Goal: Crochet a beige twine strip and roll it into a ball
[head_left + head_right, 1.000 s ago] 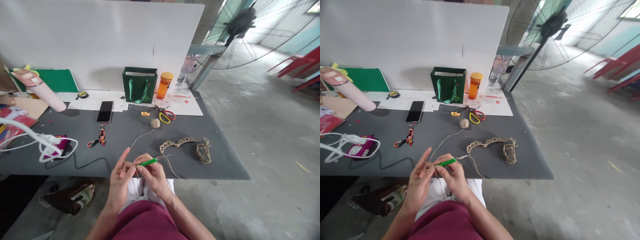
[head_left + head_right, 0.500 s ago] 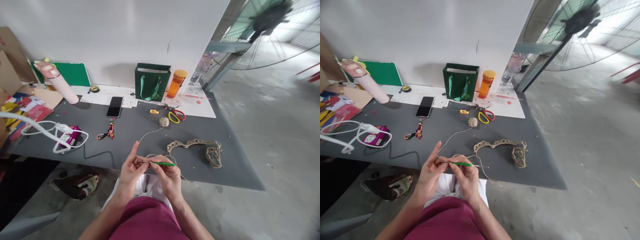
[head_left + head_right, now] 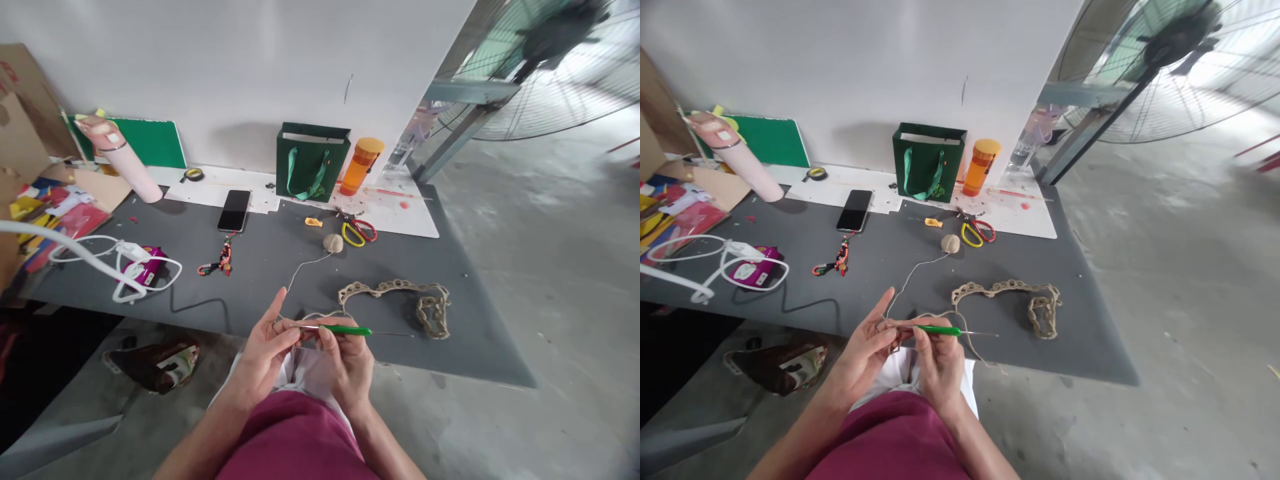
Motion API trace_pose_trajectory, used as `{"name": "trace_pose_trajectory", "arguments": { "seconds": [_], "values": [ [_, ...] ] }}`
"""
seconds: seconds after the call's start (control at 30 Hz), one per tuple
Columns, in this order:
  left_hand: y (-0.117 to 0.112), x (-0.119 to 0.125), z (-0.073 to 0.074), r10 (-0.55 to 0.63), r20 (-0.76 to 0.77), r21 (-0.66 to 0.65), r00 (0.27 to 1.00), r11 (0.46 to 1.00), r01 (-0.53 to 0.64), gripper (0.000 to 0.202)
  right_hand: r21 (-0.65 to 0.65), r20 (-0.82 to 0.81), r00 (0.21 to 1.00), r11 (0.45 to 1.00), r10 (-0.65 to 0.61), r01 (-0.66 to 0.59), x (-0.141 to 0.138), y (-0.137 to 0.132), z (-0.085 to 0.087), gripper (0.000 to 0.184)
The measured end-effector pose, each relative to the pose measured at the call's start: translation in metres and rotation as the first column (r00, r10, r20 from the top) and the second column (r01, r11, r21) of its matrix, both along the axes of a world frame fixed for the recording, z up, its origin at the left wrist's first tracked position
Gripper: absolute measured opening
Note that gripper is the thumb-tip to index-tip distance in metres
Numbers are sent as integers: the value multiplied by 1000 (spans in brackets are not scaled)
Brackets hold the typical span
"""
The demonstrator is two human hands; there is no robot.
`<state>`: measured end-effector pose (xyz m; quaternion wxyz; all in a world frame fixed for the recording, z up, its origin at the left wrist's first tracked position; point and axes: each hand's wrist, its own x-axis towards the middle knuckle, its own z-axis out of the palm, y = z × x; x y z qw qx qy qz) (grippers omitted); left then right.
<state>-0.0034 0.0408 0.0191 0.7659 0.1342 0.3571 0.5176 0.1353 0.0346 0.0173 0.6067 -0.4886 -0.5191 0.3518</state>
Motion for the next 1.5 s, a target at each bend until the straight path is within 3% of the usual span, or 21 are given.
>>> {"name": "trace_pose_trajectory", "arguments": {
  "seconds": [0.1,0.27,0.37,0.5,0.6,0.7,0.77,0.83,1.0,1.37,1.5],
  "values": [
    [1,-3,1,-15,25,15,1000,1000,14,73,-40,-47,999,999,3,-5,3,0,2,19],
    [1,-6,5,-110,112,39,988,994,107,60,-220,-389,914,951,119,-217,3,4,1,27],
    [0,-5,8,-128,105,51,986,991,123,63,-241,-456,882,937,122,-254,0,5,-3,30],
    [-2,0,11,-29,13,73,999,997,28,61,-131,-354,924,971,142,-199,-4,3,-4,19],
    [-3,4,10,69,-49,89,996,994,-65,63,-14,-120,977,984,175,-178,0,2,-2,11],
    [-3,6,9,124,-80,76,989,990,-118,67,206,209,965,957,160,-203,4,1,-2,25],
    [-3,6,9,112,-57,56,992,992,-109,67,285,291,949,936,120,-205,5,1,-4,30],
    [-4,5,9,71,-27,27,997,997,-70,68,247,226,968,954,112,-168,3,0,-4,26],
    [-1,0,9,-17,10,2,1000,1000,17,68,14,-38,995,996,93,-92,-1,-3,1,11],
    [0,-8,1,-101,56,16,993,995,100,62,-3,130,991,999,38,-38,10,-5,1,12],
    [0,-6,3,-62,21,25,998,998,61,69,7,114,986,992,126,-127,9,-2,5,11]
  ]
}}
